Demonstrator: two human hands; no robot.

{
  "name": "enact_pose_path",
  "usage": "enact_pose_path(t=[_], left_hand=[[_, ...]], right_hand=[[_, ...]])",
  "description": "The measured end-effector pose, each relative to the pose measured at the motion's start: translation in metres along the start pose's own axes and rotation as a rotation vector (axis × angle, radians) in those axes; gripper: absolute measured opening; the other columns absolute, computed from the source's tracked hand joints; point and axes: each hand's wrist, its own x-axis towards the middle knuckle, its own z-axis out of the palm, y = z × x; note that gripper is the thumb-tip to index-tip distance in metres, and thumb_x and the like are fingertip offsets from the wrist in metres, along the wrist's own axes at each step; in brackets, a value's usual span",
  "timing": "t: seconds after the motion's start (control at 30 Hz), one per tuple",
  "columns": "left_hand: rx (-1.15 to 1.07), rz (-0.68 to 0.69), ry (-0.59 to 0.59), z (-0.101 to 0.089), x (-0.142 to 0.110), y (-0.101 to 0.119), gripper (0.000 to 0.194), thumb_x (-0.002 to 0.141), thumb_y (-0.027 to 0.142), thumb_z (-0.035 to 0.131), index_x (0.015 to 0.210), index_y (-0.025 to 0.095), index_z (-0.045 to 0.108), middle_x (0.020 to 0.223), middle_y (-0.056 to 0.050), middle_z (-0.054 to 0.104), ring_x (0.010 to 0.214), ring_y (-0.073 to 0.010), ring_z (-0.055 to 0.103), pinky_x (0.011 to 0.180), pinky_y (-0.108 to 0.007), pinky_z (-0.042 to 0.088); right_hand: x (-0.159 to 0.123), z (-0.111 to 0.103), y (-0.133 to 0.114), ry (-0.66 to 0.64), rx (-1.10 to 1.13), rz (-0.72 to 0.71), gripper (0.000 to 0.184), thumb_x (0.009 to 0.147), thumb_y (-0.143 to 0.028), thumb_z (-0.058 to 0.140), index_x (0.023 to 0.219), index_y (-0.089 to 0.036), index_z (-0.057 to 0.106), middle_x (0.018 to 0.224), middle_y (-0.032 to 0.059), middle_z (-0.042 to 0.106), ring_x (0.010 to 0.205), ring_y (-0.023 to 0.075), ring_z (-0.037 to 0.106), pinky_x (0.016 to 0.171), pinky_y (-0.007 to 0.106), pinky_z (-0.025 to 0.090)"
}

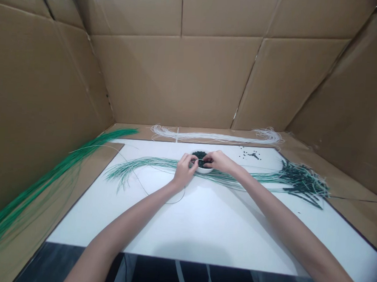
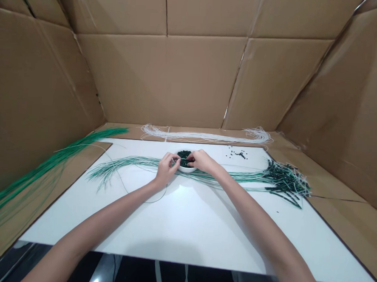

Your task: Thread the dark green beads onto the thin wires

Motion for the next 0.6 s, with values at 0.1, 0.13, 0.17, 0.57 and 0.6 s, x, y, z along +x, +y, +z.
enact_pose_path(t=[0.1, 0.13, 0.17, 0.57, 0.6], left_hand=[[0.001, -0.01, 0.008, 0.0, 0.0, 0.0, 0.007, 0.079, 0.02, 0.046, 0.079, 0.017, 0.053, 0.075, -0.001, 0.05, 0.064, -0.0092, 0.047, 0.06, -0.021, 0.037], [0.003, -0.014, 0.008, 0.0, 0.001, 0.0, 0.008, 0.08, 0.02, 0.046, 0.079, 0.017, 0.052, 0.075, -0.001, 0.05, 0.064, -0.0092, 0.047, 0.06, -0.021, 0.037], [0.005, -0.02, 0.011, -0.001, 0.001, 0.001, 0.008, 0.08, 0.021, 0.045, 0.079, 0.017, 0.052, 0.075, -0.001, 0.05, 0.064, -0.0092, 0.046, 0.06, -0.021, 0.037], [0.005, -0.036, 0.015, 0.0, 0.001, 0.001, 0.01, 0.082, 0.024, 0.043, 0.079, 0.017, 0.05, 0.076, -0.001, 0.05, 0.069, -0.0101, 0.047, 0.063, -0.022, 0.038], [0.004, -0.035, 0.016, 0.0, 0.001, 0.001, 0.01, 0.082, 0.024, 0.043, 0.08, 0.017, 0.05, 0.076, -0.001, 0.05, 0.069, -0.0101, 0.047, 0.063, -0.022, 0.038]], right_hand=[[0.008, 0.002, 0.0, -0.073, -0.101, 0.01, 0.011, 0.063, -0.018, 0.057, 0.065, -0.018, 0.068, 0.061, 0.0034, 0.066, 0.055, 0.0145, 0.056, 0.055, 0.022, 0.039], [0.01, 0.003, 0.0, -0.077, -0.108, 0.016, 0.011, 0.062, -0.016, 0.057, 0.062, -0.018, 0.068, 0.061, 0.0034, 0.066, 0.056, 0.0147, 0.056, 0.055, 0.022, 0.039], [0.011, 0.004, -0.001, -0.076, -0.106, 0.022, 0.011, 0.062, -0.015, 0.057, 0.061, -0.018, 0.068, 0.061, 0.0034, 0.066, 0.056, 0.015, 0.057, 0.055, 0.022, 0.04], [-0.008, 0.004, 0.001, 0.142, 0.352, -0.029, 0.024, 0.072, -0.033, 0.052, 0.083, -0.017, 0.067, 0.083, 0.0039, 0.067, 0.076, 0.0182, 0.06, 0.072, 0.028, 0.044], [-0.01, 0.005, 0.001, 0.148, 0.403, -0.027, 0.025, 0.072, -0.033, 0.052, 0.084, -0.016, 0.067, 0.083, 0.0043, 0.067, 0.077, 0.0184, 0.06, 0.073, 0.029, 0.044]])
